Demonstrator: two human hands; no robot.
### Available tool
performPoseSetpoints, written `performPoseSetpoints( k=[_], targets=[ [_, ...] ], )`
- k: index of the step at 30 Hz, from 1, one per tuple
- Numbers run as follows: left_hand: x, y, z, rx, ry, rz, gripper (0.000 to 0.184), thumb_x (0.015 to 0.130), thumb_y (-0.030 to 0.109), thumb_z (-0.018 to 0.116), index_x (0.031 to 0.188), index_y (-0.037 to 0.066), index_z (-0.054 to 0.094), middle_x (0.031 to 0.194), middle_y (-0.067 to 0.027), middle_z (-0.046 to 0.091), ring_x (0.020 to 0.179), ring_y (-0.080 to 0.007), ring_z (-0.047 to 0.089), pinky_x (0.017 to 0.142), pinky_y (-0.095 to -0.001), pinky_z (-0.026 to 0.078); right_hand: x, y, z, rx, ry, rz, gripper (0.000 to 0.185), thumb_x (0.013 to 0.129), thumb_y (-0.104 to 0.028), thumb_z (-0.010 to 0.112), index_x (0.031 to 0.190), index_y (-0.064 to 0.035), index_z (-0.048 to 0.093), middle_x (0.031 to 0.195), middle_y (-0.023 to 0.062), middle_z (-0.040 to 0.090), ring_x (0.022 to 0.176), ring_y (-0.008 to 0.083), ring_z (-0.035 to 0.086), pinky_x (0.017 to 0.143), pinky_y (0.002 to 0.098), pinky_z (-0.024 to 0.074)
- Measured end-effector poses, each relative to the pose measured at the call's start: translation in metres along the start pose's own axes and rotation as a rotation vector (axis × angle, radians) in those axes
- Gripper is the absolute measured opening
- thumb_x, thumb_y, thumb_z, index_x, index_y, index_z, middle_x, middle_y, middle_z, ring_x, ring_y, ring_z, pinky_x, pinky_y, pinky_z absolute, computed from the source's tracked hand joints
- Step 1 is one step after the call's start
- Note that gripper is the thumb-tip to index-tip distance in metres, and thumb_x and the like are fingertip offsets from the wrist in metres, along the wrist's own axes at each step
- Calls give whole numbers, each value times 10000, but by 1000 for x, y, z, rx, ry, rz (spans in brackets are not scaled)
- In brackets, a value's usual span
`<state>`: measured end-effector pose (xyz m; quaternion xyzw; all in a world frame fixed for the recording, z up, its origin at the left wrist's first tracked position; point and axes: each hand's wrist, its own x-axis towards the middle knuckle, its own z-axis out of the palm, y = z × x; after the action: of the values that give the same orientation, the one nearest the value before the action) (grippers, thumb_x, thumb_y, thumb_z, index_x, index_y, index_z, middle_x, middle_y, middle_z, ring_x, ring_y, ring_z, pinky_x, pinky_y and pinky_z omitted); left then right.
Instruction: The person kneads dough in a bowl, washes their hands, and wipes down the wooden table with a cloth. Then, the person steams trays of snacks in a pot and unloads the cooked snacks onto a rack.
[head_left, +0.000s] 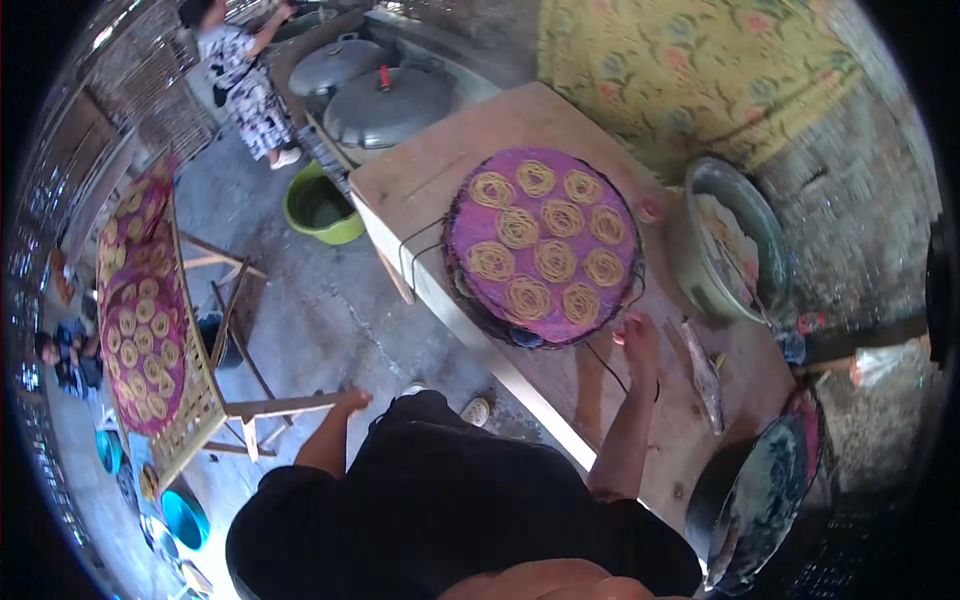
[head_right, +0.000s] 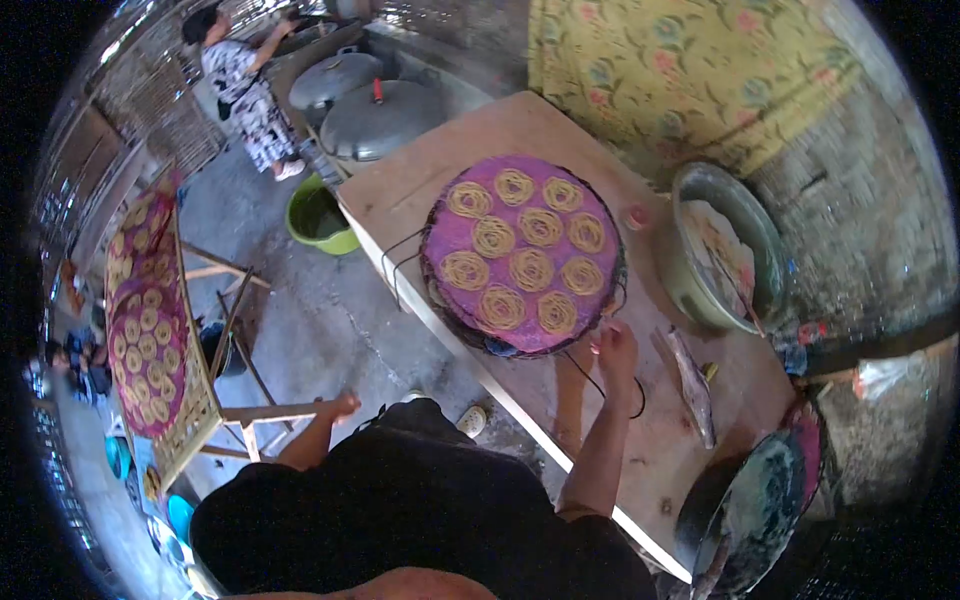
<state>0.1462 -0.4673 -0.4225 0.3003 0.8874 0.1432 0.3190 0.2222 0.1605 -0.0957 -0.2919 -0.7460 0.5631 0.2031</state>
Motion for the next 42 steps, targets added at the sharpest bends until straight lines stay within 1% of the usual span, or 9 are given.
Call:
performPoseSetpoints(
  k=[4, 13, 20, 23, 25, 28, 35, 36, 42],
  targets=[
    [-35, 7, 41, -140, -196, -147, 292, 786, 316, 507, 680, 66, 615, 726, -214, 599, 659, -350, 592, 609, -461, 438, 7, -4, 11, 0, -23, 90, 229, 912, -186, 559, 994, 28, 557, 754, 69, 607, 630, 132, 602, 544, 262, 501],
    [-117, -15, 28, -401, 69, -536, 287, 809, 302, 457, 670, 89, 591, 749, -200, 614, 726, -349, 617, 669, -473, 465, 76, 17, 7, -11, 53, 108, 200, 864, -214, 607, 798, -26, 582, 666, 32, 577, 508, 104, 498, 444, 240, 369],
    [-164, -41, 26, -448, 287, -614, 320, 869, 336, 504, 953, 91, 691, 997, -155, 672, 997, -323, 619, 867, -393, 484, 86, -1, 4, 74, -7, 347, 169, 844, -239, 631, 776, -84, 635, 635, 0, 568, 501, 78, 454, 427, 251, 300],
    [-189, -43, 38, -328, 190, -660, 282, 852, 269, 499, 855, 49, 675, 887, -159, 685, 866, -324, 664, 765, -415, 525, 83, -23, 5, 131, 34, 422, 159, 857, -235, 620, 882, -79, 639, 708, 19, 592, 622, 126, 537, 535, 312, 433],
    [-206, -44, 53, -430, 123, -718, 279, 850, 282, 510, 831, 54, 670, 844, -146, 675, 823, -306, 659, 732, -410, 520, 71, -44, 9, 546, 14, 451, 255, 876, -237, 599, 1086, -93, 606, 956, 63, 640, 884, 198, 601, 787, 399, 496],
    [-217, -49, 76, -520, 2, -773, 279, 848, 300, 526, 795, 62, 662, 779, -125, 659, 758, -277, 650, 684, -403, 511, 85, -32, 11, 904, -325, 236, 399, 915, -299, 559, 1260, -102, 512, 1229, 89, 572, 1108, 249, 550, 978, 429, 426],
    [-200, -54, 92, -691, 82, -853, 304, 842, 344, 563, 712, 81, 643, 628, -78, 623, 608, -211, 630, 571, -387, 492, 36, -94, 52, 817, -406, 186, 530, 948, -406, 483, 1348, -64, 418, 1343, 85, 497, 1210, 259, 487, 1019, 434, 395],
    [-192, -46, 93, -488, 167, -741, 263, 790, 274, 487, 731, 78, 652, 800, -204, 644, 774, -351, 635, 700, -452, 493, 36, -93, 52, 869, -415, 159, 514, 952, -381, 484, 1350, -64, 418, 1340, 91, 499, 1217, 266, 481, 1030, 442, 385],
    [-172, -20, 62, -748, 469, -585, 305, 835, 306, 457, 673, 86, 593, 679, -188, 571, 638, -316, 563, 633, -432, 462, 46, -70, 43, 1024, -460, 130, 490, 957, -367, 472, 1343, -68, 430, 1334, 109, 504, 1232, 278, 469, 1048, 459, 369]
  ],
)
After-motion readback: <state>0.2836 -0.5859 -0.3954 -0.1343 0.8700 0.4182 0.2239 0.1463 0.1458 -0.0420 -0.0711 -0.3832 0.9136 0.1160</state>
